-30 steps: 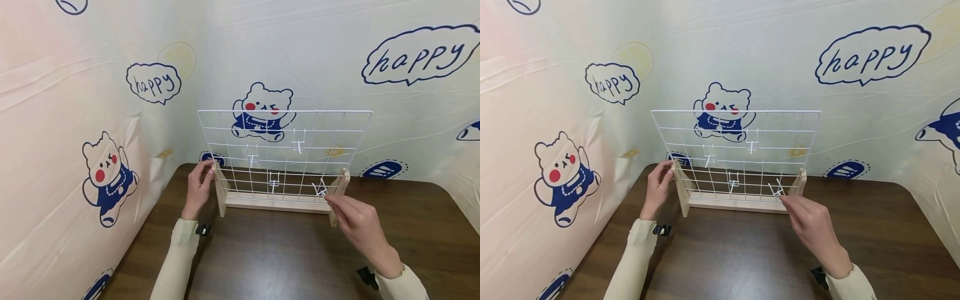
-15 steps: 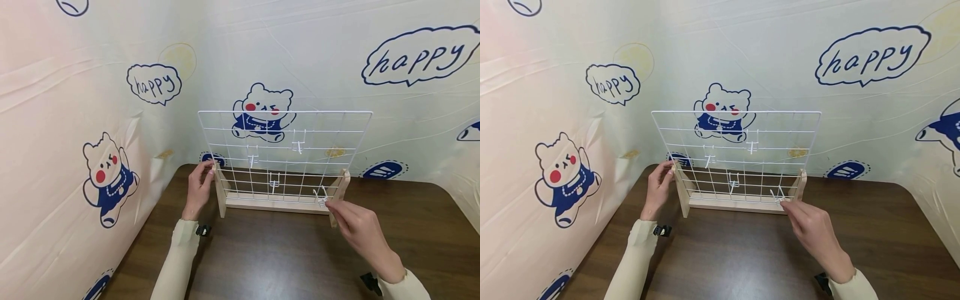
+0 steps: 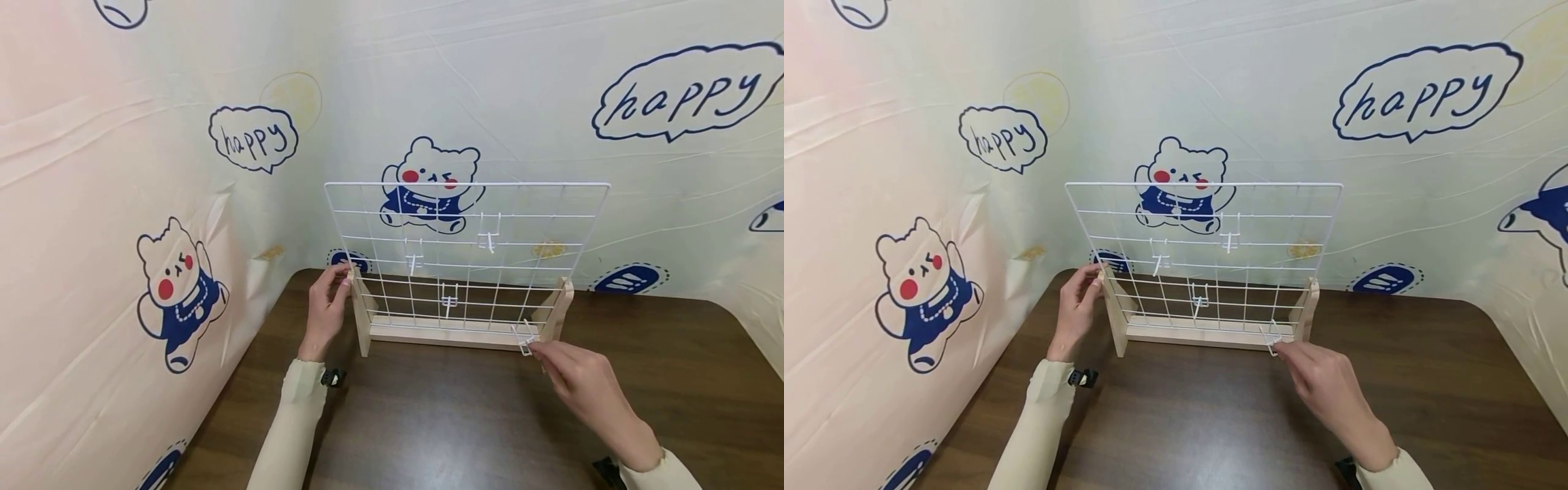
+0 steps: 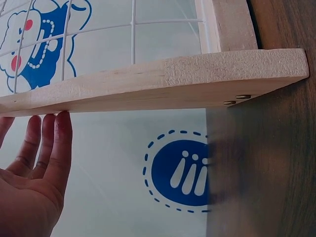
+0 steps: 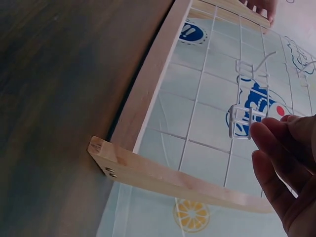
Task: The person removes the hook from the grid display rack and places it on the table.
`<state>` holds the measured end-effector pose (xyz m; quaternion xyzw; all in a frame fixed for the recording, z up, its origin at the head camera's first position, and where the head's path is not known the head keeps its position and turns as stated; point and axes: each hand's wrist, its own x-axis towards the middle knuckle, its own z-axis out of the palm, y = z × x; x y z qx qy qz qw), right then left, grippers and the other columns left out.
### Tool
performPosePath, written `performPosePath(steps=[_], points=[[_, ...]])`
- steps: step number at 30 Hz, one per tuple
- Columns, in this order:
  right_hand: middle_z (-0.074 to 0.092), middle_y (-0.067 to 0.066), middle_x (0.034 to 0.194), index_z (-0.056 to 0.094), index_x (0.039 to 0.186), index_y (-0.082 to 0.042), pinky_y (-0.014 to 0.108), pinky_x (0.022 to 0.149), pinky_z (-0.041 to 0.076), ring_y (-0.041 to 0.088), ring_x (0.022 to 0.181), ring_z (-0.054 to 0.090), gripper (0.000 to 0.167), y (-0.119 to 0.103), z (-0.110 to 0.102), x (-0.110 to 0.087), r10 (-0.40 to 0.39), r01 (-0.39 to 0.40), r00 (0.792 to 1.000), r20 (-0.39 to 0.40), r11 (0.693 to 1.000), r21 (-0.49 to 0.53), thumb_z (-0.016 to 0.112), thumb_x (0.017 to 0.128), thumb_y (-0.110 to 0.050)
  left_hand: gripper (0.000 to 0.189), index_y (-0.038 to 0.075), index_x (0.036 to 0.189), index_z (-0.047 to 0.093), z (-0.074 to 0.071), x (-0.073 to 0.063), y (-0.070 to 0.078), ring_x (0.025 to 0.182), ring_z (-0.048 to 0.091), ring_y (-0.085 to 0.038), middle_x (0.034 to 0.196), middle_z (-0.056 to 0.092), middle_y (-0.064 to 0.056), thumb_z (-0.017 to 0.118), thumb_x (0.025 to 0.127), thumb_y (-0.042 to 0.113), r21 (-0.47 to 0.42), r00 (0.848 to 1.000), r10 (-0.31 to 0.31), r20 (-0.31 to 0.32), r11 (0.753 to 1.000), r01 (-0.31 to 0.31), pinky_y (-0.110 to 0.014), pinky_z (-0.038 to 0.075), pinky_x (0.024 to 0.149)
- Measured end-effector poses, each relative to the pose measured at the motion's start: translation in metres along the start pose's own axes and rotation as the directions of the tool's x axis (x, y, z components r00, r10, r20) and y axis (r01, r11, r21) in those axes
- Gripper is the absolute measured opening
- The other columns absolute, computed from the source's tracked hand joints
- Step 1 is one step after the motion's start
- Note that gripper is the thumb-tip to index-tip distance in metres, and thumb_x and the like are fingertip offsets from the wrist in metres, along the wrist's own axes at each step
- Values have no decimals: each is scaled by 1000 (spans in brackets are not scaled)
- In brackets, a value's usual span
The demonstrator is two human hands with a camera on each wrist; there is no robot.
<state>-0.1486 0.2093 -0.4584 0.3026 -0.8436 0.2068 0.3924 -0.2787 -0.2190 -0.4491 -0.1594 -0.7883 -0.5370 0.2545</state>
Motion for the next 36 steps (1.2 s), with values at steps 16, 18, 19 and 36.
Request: performPosePath(steps=[16, 18, 19, 36], points=[[78, -4, 81, 77, 94, -14, 31, 55, 54, 12, 65, 72, 52, 5, 6, -8, -58, 60, 998, 40, 997, -48, 34, 114, -36, 28, -9, 126, 65, -1, -1, 16, 94, 59, -9, 118, 68, -28, 52, 103, -2, 9, 999, -33, 12, 999, 33, -14, 54, 74], [78, -4, 80, 75, 93, -15, 31, 54, 54, 12, 64, 71, 53, 5, 7, -8, -53, 56, 997, 58, 997, -44, 32, 114, -37, 27, -11, 126, 65, -3, -1, 27, 93, 60, -10, 116, 68, -29, 52, 103, -2, 1, 999, -28, 16, 1000, 28, -15, 54, 75], [77, -5, 80, 75, 93, -15, 31, 54, 53, 11, 64, 71, 54, 5, 7, -9, -47, 50, 996, 72, 998, -44, 31, 114, -38, 27, -12, 125, 65, -3, -2, 31, 92, 60, -9, 116, 69, -29, 52, 103, -2, -1, 1000, -23, 16, 1000, 23, -15, 54, 75], [74, -9, 77, 74, 91, -19, 28, 47, 44, 6, 55, 60, 21, 7, 11, -20, 6, 10, 973, 229, 998, -69, 82, 78, -5, 26, -3, 126, 67, 0, -1, 4, 94, 61, -8, 117, 70, -23, 55, 104, 2, 4, 1000, -7, -7, 1000, 7, -12, 53, 74]])
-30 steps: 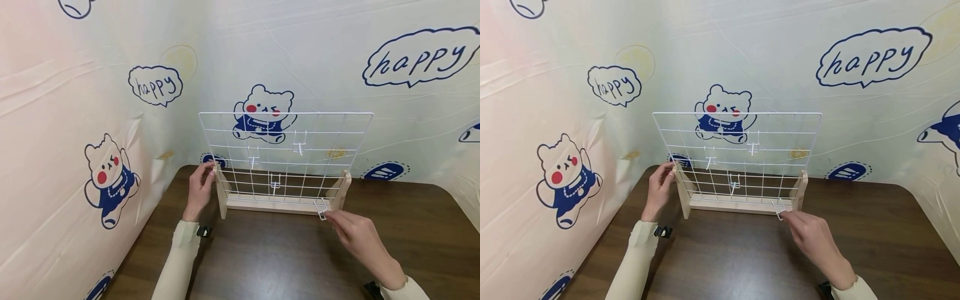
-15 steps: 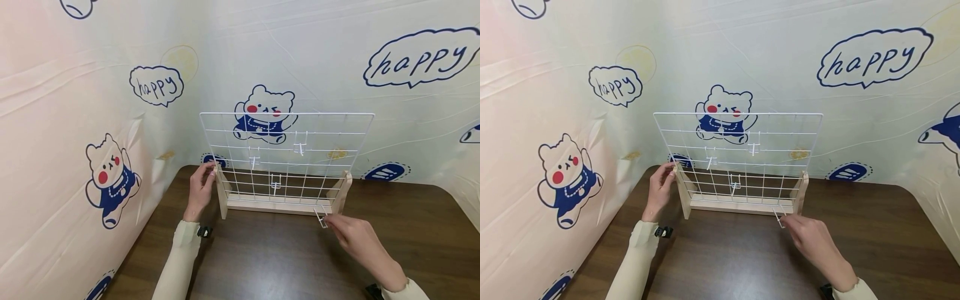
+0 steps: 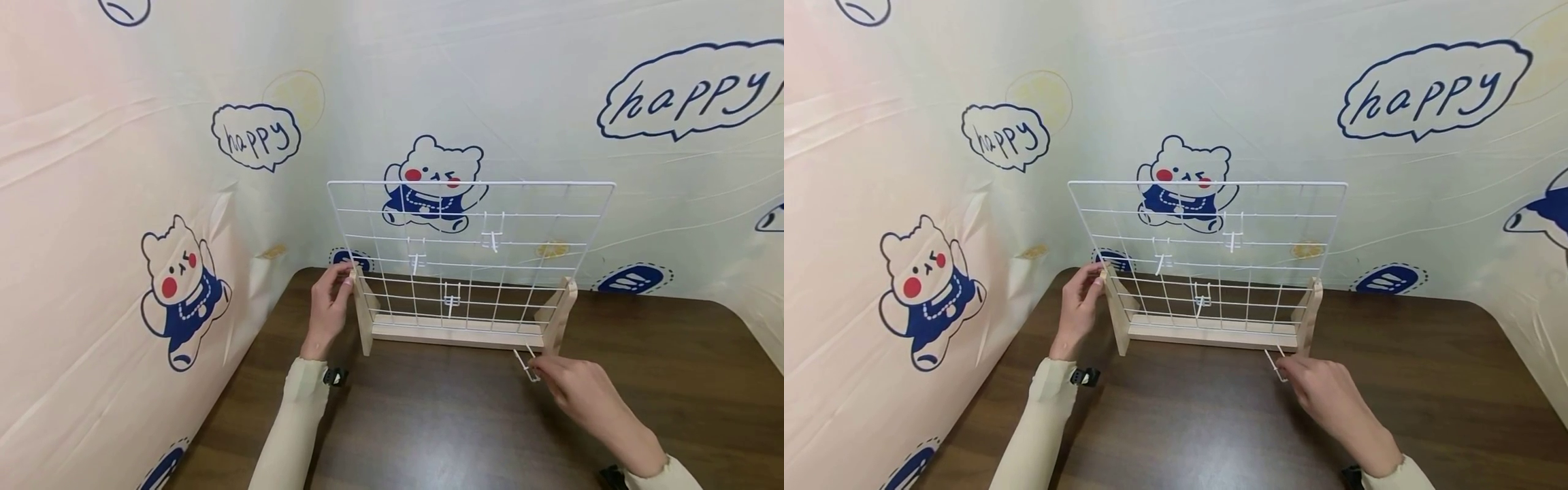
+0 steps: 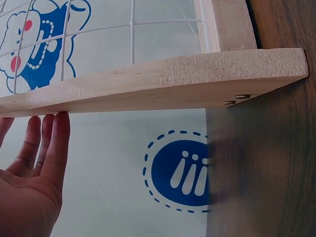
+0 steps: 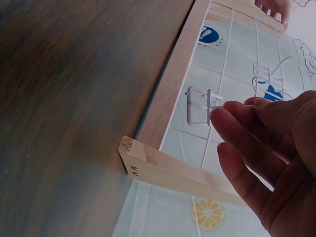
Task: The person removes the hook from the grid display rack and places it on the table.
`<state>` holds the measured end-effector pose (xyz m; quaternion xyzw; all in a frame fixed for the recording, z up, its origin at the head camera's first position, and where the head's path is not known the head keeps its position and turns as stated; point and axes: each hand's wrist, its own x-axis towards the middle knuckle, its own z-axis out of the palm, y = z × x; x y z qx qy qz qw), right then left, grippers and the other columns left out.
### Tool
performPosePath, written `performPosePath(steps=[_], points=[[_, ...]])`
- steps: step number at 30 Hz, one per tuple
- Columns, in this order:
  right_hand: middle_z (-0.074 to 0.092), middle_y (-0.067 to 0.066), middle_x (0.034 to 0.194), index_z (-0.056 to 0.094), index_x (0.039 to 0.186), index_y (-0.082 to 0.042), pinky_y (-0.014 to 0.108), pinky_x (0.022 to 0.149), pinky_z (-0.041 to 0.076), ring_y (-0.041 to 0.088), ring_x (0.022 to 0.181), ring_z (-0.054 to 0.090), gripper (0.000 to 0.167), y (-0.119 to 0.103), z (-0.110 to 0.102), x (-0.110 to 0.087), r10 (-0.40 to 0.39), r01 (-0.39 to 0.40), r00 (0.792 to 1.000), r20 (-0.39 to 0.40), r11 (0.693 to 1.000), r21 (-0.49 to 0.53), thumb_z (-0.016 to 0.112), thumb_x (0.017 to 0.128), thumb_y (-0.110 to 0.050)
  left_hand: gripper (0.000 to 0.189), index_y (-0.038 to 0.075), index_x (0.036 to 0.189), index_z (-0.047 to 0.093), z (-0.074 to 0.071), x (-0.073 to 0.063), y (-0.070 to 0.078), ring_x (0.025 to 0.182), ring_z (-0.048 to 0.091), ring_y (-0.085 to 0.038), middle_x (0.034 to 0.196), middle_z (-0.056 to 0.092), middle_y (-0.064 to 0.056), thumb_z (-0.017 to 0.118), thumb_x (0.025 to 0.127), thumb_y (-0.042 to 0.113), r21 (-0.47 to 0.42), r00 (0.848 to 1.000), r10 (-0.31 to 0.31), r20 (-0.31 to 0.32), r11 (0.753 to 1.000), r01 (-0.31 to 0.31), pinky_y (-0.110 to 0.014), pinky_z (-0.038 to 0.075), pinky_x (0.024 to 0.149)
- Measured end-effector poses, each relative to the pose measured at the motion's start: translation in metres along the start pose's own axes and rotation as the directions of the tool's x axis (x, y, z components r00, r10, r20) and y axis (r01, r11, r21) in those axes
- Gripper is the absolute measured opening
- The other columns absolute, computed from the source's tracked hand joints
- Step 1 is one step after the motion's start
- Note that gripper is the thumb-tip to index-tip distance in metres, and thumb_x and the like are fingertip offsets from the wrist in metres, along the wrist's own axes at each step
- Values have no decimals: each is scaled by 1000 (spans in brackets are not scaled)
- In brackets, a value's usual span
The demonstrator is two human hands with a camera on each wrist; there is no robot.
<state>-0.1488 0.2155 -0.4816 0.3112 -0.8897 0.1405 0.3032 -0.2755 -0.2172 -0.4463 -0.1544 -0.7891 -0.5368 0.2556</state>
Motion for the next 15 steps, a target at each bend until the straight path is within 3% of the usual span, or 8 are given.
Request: performPosePath(steps=[3, 8, 15], points=[[73, -10, 76, 74, 90, -20, 27, 47, 43, 5, 55, 59, 20, 0, 1, 0, 2, -2, 1000, 12, 1000, -2, 82, 79, -5, 27, -10, 126, 65, 0, 0, 12, 93, 60, -7, 117, 69, -28, 53, 103, -1, -8, 1000, -4, 3, 1000, 4, -13, 53, 74], [72, -12, 75, 73, 90, -20, 27, 46, 42, 5, 54, 58, 24, -1, 2, 0, 10, -10, 999, 32, 1000, -9, 83, 75, -5, 27, -12, 124, 65, -3, -2, 33, 91, 60, -6, 114, 70, -28, 54, 102, -2, -18, 1000, 10, 15, 1000, -10, -15, 55, 74], [68, -16, 73, 72, 88, -23, 27, 46, 39, 2, 53, 53, 23, -4, 1, 0, 48, -47, 994, 96, 999, -20, 83, 77, -6, 27, -11, 124, 66, -4, -2, 35, 89, 59, -5, 113, 70, -27, 53, 102, -1, -20, 1000, 19, 13, 1000, -19, -17, 55, 73]])
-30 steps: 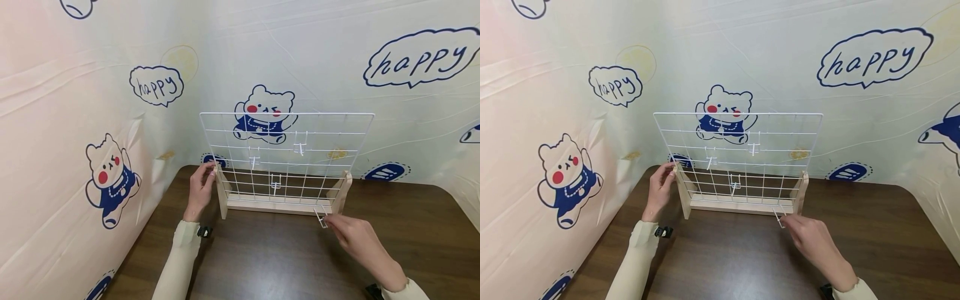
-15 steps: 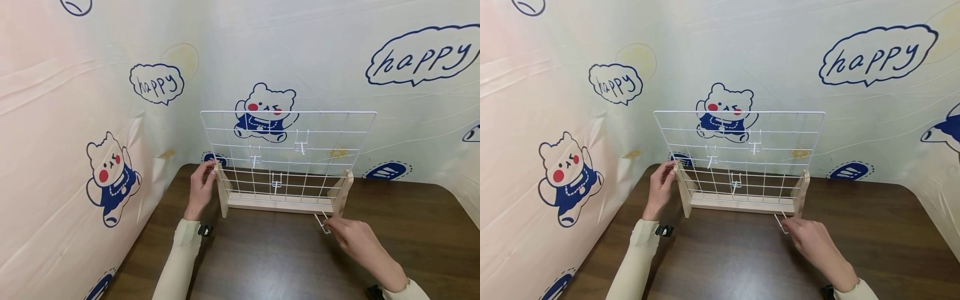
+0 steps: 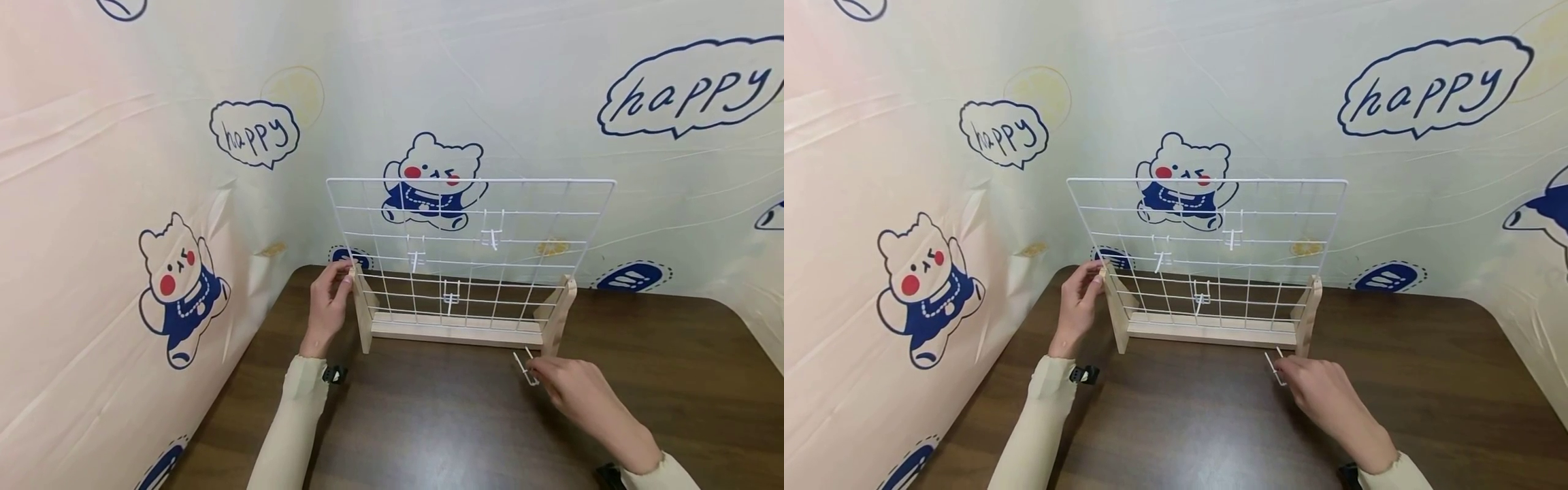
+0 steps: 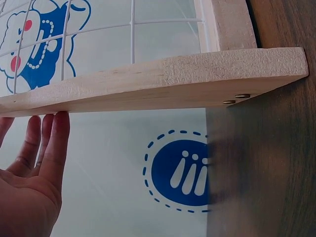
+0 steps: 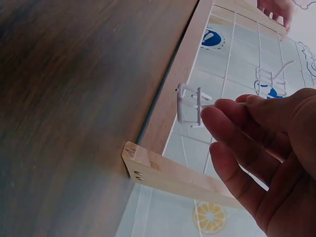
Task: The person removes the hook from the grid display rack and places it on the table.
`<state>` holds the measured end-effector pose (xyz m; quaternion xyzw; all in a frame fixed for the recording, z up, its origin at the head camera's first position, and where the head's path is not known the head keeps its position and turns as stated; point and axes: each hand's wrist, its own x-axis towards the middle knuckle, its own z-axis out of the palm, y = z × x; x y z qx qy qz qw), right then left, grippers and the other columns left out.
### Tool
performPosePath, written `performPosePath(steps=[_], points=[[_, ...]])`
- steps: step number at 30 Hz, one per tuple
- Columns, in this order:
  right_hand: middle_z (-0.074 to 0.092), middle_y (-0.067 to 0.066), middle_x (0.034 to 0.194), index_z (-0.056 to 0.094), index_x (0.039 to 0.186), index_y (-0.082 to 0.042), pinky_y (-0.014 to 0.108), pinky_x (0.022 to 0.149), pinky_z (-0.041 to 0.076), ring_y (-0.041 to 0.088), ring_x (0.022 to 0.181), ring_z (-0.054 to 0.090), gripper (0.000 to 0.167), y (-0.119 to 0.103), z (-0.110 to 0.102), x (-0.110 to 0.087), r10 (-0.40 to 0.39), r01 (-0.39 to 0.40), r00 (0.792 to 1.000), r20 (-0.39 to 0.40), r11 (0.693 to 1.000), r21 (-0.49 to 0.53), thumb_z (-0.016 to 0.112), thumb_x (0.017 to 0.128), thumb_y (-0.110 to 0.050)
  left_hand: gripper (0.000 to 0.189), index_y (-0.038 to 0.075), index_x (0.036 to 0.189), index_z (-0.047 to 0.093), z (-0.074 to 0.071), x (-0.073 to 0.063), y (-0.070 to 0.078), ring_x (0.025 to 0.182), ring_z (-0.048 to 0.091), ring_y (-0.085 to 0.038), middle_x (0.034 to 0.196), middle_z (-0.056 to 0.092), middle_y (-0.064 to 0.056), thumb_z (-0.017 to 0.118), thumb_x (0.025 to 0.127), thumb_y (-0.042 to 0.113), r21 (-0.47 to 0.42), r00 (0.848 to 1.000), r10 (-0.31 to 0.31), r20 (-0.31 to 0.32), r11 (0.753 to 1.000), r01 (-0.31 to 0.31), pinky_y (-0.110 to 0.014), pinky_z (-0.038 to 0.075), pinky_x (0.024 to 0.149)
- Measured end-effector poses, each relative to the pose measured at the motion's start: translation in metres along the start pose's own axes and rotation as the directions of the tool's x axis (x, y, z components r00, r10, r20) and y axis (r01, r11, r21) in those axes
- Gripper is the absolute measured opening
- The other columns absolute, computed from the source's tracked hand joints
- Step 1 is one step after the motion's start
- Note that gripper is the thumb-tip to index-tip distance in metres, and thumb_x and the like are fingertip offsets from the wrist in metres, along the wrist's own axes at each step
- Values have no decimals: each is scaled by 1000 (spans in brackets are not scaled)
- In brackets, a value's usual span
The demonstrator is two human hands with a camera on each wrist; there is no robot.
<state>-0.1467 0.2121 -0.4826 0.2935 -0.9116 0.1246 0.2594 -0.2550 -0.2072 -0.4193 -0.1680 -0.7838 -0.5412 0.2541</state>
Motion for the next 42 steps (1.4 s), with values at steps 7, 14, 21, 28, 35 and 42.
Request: performPosePath(steps=[7, 14, 21, 28, 35, 42], points=[[58, -21, 67, 70, 86, -25, 26, 45, 34, -1, 52, 45, 20, 0, -1, 1, 45, -45, 996, 75, 999, 1, 82, 82, -9, 27, -11, 125, 65, 1, 3, -14, 92, 62, -11, 115, 70, -28, 54, 103, -1, 15, 1000, -23, 7, 1000, 22, -18, 56, 75], [50, -23, 64, 69, 85, -25, 25, 46, 33, -3, 53, 40, 18, -1, -1, 0, 68, -70, 990, 123, 998, 8, 80, 86, -10, 28, -6, 127, 67, 3, 2, -35, 93, 60, -7, 117, 70, -26, 54, 103, 1, 17, 1000, -9, -7, 1000, 9, -8, 50, 76], [48, -23, 64, 66, 82, -27, 26, 47, 33, -2, 54, 41, 20, -1, 1, 0, 78, -81, 983, 164, 997, 12, 78, 88, -13, 26, 1, 125, 69, 2, 2, -38, 94, 62, -9, 117, 73, -18, 56, 104, 5, 2, 1000, 7, 0, 1000, -7, -10, 53, 77], [44, -22, 62, 60, 77, -28, 27, 47, 33, 1, 54, 41, 26, 0, 3, 0, 86, -89, 980, 180, 996, 6, 78, 89, -14, 26, 3, 126, 69, 1, 2, -39, 94, 62, -12, 117, 73, -17, 55, 105, 7, 11, 1000, -4, 5, 1000, 4, -12, 54, 77], [46, -22, 63, 58, 76, -27, 28, 48, 34, 1, 55, 45, 27, -2, 3, 1, 117, -122, 962, 248, 993, 4, 76, 91, -13, 27, -7, 125, 67, 3, 4, -36, 94, 61, -14, 113, 70, -27, 53, 102, -3, 15, 1000, 27, -10, 1000, -27, -7, 52, 73], [47, -21, 61, 56, 73, -25, 29, 47, 34, 4, 54, 46, 30, -3, 3, 3, 113, -115, 959, 260, 993, -9, 77, 90, -13, 27, -7, 125, 67, 3, 3, -33, 96, 63, -15, 114, 71, -25, 53, 103, -1, 12, 1000, 8, -1, 1000, -8, -16, 57, 74]])
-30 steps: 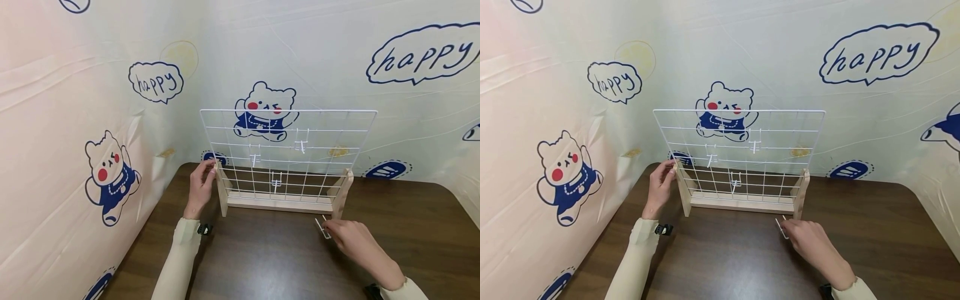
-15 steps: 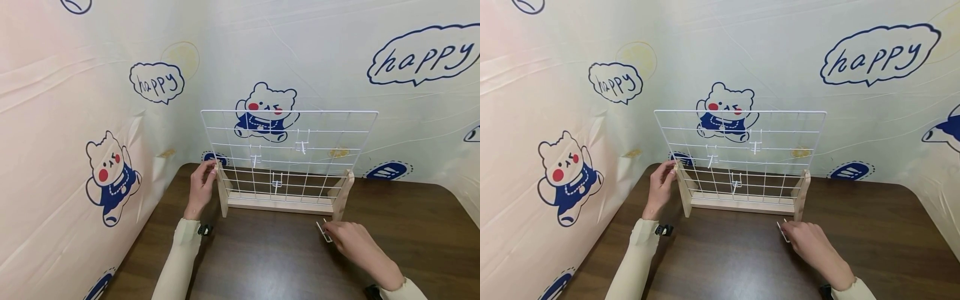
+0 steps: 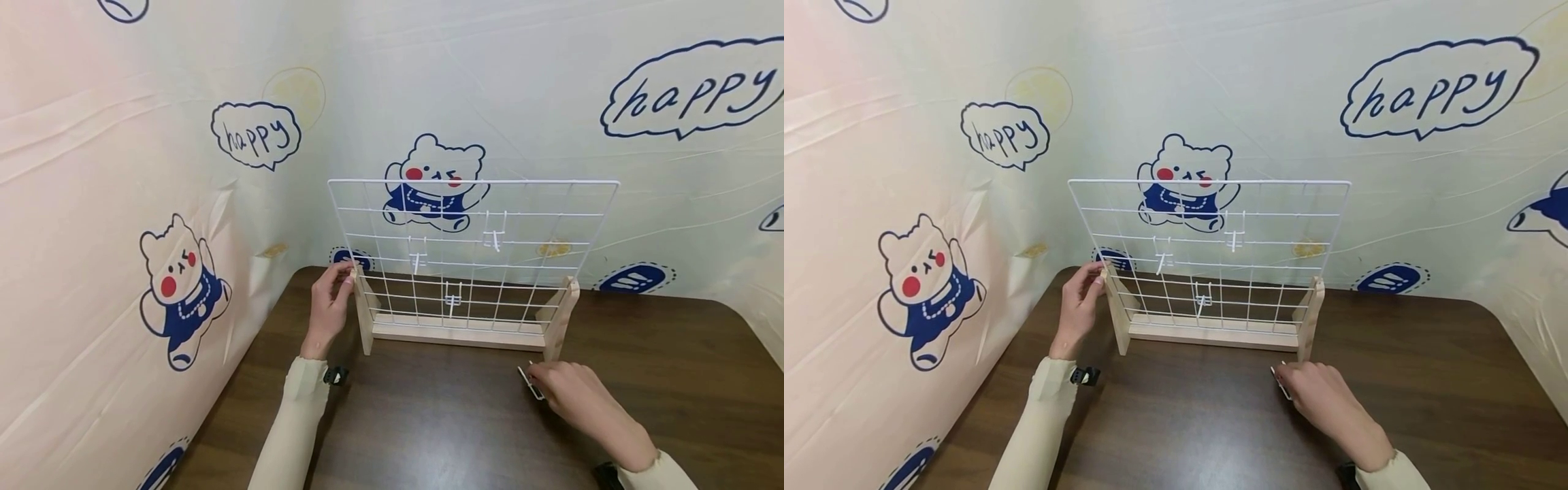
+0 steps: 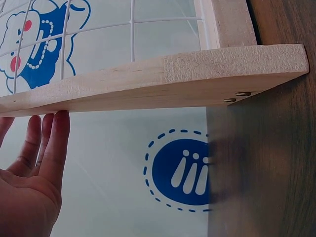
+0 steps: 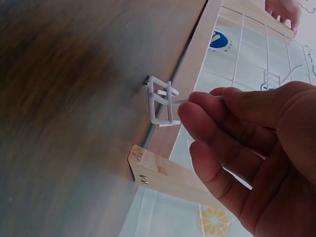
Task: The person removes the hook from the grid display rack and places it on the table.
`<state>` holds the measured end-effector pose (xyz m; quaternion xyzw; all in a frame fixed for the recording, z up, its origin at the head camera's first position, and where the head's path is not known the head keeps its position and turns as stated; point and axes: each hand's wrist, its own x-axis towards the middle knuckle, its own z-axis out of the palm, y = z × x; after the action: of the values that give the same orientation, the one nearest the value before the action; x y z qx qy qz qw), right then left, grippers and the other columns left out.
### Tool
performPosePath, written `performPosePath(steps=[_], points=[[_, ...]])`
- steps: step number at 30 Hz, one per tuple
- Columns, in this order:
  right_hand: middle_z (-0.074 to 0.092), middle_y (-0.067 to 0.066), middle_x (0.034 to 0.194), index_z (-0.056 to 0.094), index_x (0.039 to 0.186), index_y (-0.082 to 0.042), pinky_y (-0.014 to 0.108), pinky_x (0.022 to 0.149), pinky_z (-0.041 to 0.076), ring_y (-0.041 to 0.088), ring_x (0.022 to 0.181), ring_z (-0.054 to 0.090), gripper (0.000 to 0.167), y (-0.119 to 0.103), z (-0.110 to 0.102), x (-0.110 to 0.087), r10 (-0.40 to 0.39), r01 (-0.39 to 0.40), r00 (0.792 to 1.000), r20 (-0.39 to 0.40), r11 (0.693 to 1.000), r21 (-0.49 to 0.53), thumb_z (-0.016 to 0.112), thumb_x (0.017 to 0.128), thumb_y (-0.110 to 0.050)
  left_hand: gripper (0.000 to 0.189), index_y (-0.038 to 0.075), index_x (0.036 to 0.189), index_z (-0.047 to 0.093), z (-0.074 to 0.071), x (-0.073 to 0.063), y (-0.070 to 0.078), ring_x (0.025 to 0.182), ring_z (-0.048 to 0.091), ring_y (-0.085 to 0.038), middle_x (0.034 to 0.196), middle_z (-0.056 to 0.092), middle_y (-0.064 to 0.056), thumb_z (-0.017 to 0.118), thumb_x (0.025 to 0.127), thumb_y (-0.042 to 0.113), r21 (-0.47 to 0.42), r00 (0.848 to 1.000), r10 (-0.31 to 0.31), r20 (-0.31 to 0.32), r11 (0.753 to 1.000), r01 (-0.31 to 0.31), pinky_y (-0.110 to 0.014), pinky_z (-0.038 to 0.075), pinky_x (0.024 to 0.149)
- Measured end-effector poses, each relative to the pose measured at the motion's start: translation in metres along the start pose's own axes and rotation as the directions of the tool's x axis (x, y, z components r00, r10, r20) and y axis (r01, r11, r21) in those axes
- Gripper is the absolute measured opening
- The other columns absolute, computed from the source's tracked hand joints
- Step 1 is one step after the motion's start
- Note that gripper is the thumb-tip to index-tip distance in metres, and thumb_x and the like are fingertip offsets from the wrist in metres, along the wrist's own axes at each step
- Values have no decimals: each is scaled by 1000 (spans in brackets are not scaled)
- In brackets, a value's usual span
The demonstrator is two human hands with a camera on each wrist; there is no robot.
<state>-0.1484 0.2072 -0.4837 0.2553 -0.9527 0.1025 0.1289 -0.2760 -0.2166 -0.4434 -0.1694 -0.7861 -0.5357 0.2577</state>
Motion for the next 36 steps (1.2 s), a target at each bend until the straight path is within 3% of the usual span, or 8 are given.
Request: performPosePath(steps=[4, 11, 19, 26, 30, 36], points=[[50, -19, 61, 56, 70, -25, 30, 47, 35, 6, 52, 48, 31, -1, 2, 1, -4, 4, 1000, -20, 1000, 4, 77, 89, -13, 27, -3, 126, 68, 0, 0, -8, 96, 62, -11, 114, 72, -20, 56, 103, 1, 7, 1000, 12, 0, 1000, -12, -19, 58, 73], [58, -15, 63, 61, 71, -24, 33, 47, 40, 9, 50, 51, 27, -5, 5, 5, -25, 25, 1000, -9, 1000, -7, 80, 87, -14, 27, 1, 126, 70, 0, -1, -9, 95, 62, -10, 114, 72, -19, 56, 103, 2, 6, 1000, 23, 3, 1000, -23, -15, 56, 73], [63, -17, 69, 66, 75, -25, 32, 48, 41, 5, 55, 54, 21, -9, 8, 5, -59, 59, 998, -1, 998, 4, 80, 88, -16, 27, -1, 127, 68, -2, -1, -9, 96, 63, -11, 115, 73, -15, 55, 104, 6, 10, 1000, 17, 14, 1000, -18, -17, 57, 74], [65, -19, 71, 72, 78, -25, 28, 51, 44, -1, 62, 57, 16, -13, 14, 3, -113, 110, 992, 58, 992, 61, 83, 84, -17, 27, -1, 125, 69, 0, -2, -9, 95, 61, -8, 113, 72, -21, 56, 102, 0, 22, 1000, 14, -3, 1000, -14, -15, 56, 72], [64, -18, 69, 72, 76, -25, 28, 50, 43, -1, 62, 57, 16, -13, 17, 3, -127, 122, 988, 85, 990, 63, 84, 83, -18, 27, -7, 125, 67, 1, -2, -3, 95, 61, -8, 114, 70, -26, 54, 102, -3, 23, 1000, 12, -4, 1000, -12, -16, 56, 72], [60, -17, 65, 68, 73, -26, 28, 48, 40, 2, 59, 56, 21, -15, 17, 3, -137, 133, 987, 81, 990, 50, 85, 81, -17, 26, -11, 123, 67, -3, -2, 24, 93, 62, -10, 112, 71, -27, 54, 101, -4, 23, 1000, 12, 8, 1000, -12, -41, 63, 73]])
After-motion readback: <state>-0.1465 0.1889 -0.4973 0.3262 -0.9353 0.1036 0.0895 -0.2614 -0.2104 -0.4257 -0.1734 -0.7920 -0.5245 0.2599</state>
